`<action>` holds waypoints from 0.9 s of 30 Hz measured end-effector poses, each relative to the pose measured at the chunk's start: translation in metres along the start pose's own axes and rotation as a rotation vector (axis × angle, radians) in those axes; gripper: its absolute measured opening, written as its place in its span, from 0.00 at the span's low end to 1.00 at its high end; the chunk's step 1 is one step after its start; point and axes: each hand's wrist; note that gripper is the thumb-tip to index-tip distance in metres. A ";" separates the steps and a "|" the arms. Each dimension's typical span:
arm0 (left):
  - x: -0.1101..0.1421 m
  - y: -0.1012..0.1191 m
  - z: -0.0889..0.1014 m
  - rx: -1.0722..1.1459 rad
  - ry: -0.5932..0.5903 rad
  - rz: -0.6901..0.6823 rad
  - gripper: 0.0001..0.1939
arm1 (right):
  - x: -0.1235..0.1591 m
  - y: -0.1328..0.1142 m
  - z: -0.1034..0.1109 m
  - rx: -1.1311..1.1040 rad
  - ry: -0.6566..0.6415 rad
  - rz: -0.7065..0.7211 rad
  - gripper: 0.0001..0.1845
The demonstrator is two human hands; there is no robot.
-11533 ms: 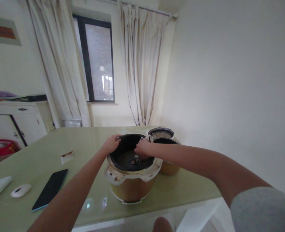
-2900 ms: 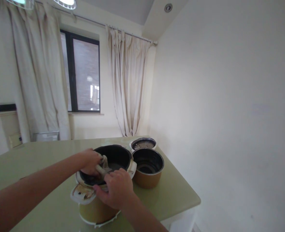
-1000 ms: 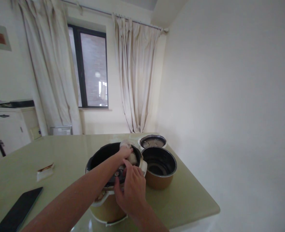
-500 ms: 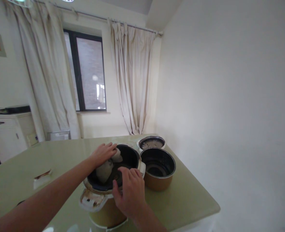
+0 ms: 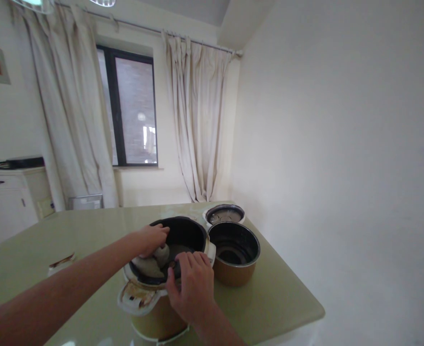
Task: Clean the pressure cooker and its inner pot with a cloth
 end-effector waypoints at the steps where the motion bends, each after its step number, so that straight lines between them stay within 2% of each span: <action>1: 0.004 0.006 0.005 0.010 -0.056 0.008 0.16 | 0.000 0.000 0.000 0.000 0.002 0.001 0.05; 4: 0.013 0.025 0.022 0.105 -0.221 0.133 0.21 | 0.000 0.000 0.000 0.002 0.016 0.011 0.04; 6: 0.016 0.035 0.031 0.132 -0.300 0.164 0.22 | -0.001 0.000 0.001 0.001 0.028 0.022 0.05; 10: 0.008 0.044 0.041 0.092 -0.363 -0.002 0.23 | 0.000 0.000 0.001 0.006 0.044 0.043 0.05; 12: -0.003 0.046 0.040 0.136 -0.365 -0.086 0.18 | 0.001 -0.001 0.000 0.012 0.060 0.052 0.04; 14: -0.016 0.046 0.036 0.285 -0.365 -0.137 0.09 | 0.003 -0.002 -0.001 0.004 0.090 0.060 0.03; 16: -0.030 0.044 0.031 0.511 -0.297 -0.145 0.09 | 0.004 -0.003 -0.001 -0.026 0.139 0.076 0.06; 17: -0.037 0.043 0.029 0.594 -0.211 -0.112 0.12 | 0.005 -0.003 -0.001 -0.045 0.166 0.082 0.09; 19: -0.049 0.040 0.026 0.615 0.017 0.025 0.17 | 0.006 -0.003 -0.001 -0.070 0.201 0.089 0.16; 20: -0.054 0.038 0.024 0.570 0.118 0.101 0.17 | 0.006 -0.003 -0.001 -0.069 0.204 0.089 0.17; 22: -0.059 0.033 0.023 0.451 0.232 0.219 0.15 | 0.006 -0.003 -0.001 -0.053 0.188 0.089 0.15; 25: -0.053 0.021 0.019 0.226 0.289 0.226 0.19 | 0.005 0.000 -0.003 -0.035 0.156 0.104 0.09; 27: -0.044 0.011 0.015 0.057 0.261 0.202 0.20 | 0.005 0.002 -0.005 -0.017 0.143 0.115 0.05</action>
Point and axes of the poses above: each hand's wrist, its own x-axis away from the middle knuckle, its own z-axis out of the back of the hand, y = z × x, and after that the axes turned 2 degrees about y, right-handed
